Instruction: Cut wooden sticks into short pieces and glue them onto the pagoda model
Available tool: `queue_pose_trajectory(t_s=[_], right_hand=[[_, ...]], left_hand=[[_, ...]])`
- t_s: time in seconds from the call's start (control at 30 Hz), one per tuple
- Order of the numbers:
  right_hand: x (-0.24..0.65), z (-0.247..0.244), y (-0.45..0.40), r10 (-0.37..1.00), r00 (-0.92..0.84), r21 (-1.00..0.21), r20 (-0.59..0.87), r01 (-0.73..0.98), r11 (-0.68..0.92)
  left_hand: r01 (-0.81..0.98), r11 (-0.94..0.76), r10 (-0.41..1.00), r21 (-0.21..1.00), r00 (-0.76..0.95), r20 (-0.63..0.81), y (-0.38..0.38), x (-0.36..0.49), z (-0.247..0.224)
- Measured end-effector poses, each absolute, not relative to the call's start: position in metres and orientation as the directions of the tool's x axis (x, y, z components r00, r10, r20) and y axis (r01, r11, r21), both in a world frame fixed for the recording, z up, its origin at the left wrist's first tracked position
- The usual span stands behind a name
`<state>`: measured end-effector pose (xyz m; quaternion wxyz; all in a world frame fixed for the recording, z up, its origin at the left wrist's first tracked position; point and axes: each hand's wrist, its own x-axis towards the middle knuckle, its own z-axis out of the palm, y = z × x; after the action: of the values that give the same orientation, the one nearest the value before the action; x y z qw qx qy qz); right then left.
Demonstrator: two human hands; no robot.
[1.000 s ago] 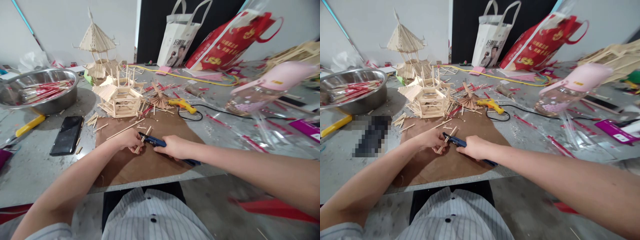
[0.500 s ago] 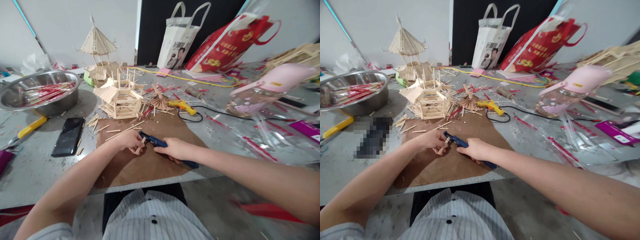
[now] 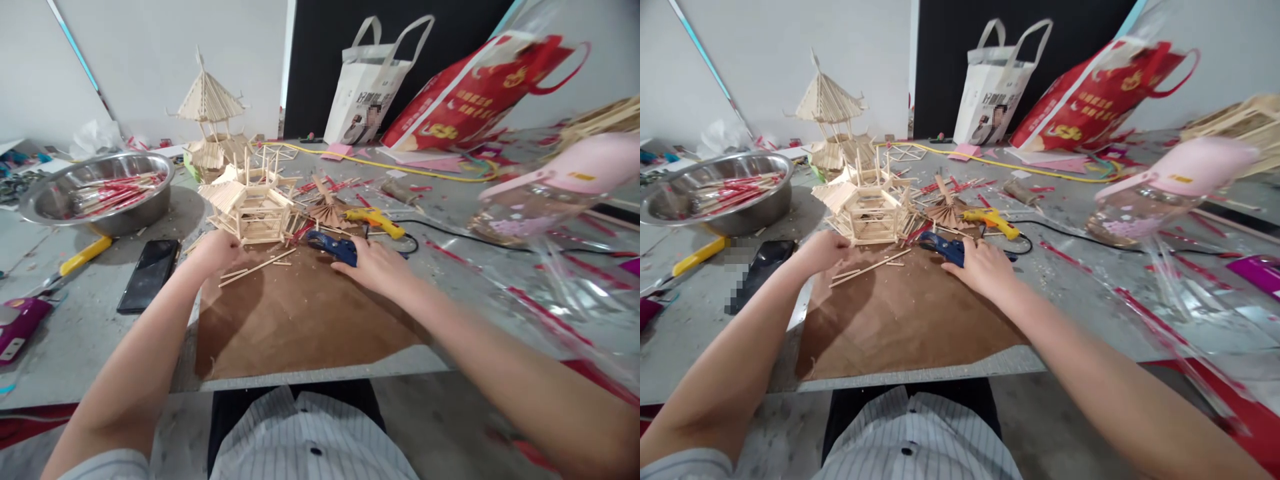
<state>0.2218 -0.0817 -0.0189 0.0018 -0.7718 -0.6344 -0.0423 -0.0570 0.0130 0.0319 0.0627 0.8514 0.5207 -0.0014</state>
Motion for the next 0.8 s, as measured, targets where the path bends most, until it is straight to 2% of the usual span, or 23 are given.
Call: queue_pose_trajectory(t_s=[0.07, 0.13, 0.3, 0.43, 0.53, 0.67, 0.8], right_hand=[[0.224, -0.030, -0.076, 0.972, 0.221, 0.104, 0.076, 0.968, -0.228], [0.225, -0.039, -0.072, 0.967, 0.240, 0.110, 0.081, 0.962, -0.248], [0.225, -0.050, -0.075, 0.969, 0.209, 0.071, 0.132, 0.973, -0.219], [0.212, -0.040, -0.081, 0.977, 0.112, 0.101, 0.181, 0.986, -0.132], [0.193, -0.024, -0.082, 0.966, -0.037, 0.087, 0.257, 0.996, 0.015], [0.150, -0.006, -0.075, 0.901, -0.339, -0.026, 0.269, 0.933, 0.359], [0.099, -0.007, -0.053, 0.832, -0.484, -0.044, 0.273, 0.857, 0.513]], left_hand=[[0.941, -0.335, 0.942, -0.041, 0.336, 0.014, 0.019, -0.063, 0.030], [0.962, -0.249, 0.967, -0.112, 0.254, 0.031, 0.024, -0.068, 0.026], [0.965, -0.167, 0.986, -0.204, 0.168, -0.015, 0.031, -0.072, 0.018], [0.967, -0.142, 0.990, -0.213, 0.141, -0.020, 0.031, -0.072, 0.018], [0.971, -0.112, 0.993, -0.212, 0.114, 0.000, 0.028, -0.071, 0.022], [0.972, -0.148, 0.987, -0.184, 0.156, 0.033, 0.022, -0.071, 0.029], [0.966, -0.236, 0.964, -0.106, 0.246, 0.097, 0.019, -0.068, 0.030]])
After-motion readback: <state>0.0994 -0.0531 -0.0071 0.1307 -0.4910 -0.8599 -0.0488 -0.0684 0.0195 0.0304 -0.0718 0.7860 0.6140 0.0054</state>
